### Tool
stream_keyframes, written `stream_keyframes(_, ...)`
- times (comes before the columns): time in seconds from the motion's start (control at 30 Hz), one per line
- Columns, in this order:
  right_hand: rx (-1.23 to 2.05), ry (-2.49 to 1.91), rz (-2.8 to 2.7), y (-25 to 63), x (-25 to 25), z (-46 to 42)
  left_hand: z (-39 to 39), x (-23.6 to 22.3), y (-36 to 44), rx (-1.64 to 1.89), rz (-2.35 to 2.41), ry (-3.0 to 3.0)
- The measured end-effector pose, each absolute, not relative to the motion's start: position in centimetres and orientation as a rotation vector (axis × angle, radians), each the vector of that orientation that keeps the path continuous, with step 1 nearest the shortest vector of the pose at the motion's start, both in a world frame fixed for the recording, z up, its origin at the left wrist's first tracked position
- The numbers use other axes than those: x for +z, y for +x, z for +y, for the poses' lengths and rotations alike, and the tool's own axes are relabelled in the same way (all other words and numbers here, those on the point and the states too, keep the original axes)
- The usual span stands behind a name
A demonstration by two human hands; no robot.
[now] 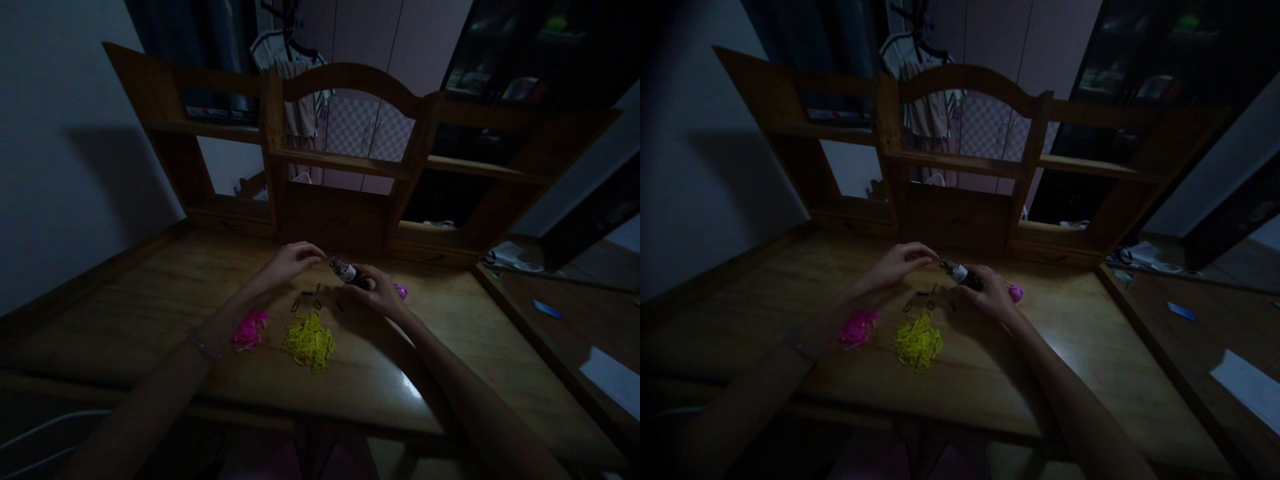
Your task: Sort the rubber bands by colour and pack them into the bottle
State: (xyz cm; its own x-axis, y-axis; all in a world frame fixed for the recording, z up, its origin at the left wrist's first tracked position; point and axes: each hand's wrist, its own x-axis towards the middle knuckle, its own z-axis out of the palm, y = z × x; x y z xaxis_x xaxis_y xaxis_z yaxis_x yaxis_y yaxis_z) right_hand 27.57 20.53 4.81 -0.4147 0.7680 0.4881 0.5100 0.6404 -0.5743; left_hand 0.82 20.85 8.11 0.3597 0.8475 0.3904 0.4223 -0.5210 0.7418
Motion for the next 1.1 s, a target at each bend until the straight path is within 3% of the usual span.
stream_keyframes(0.1, 0.512, -1.004, -2.049, 27.8, 4.7, 20.8, 20.4, 6.6, -1.8, 0.576, 1.007, 2.056)
stream_keyframes(0.2, 0.552, -0.992, -2.008, 28.1, 4.5, 21.2, 19.5, 5.5, -3.6, 0.4, 1.034, 2.083)
stream_keyframes(1.1, 0.559, -0.987, -1.938, 30.1, 3.6, 22.6, 21.2, 4.4, 2.3, 0.452, 1.077, 2.495)
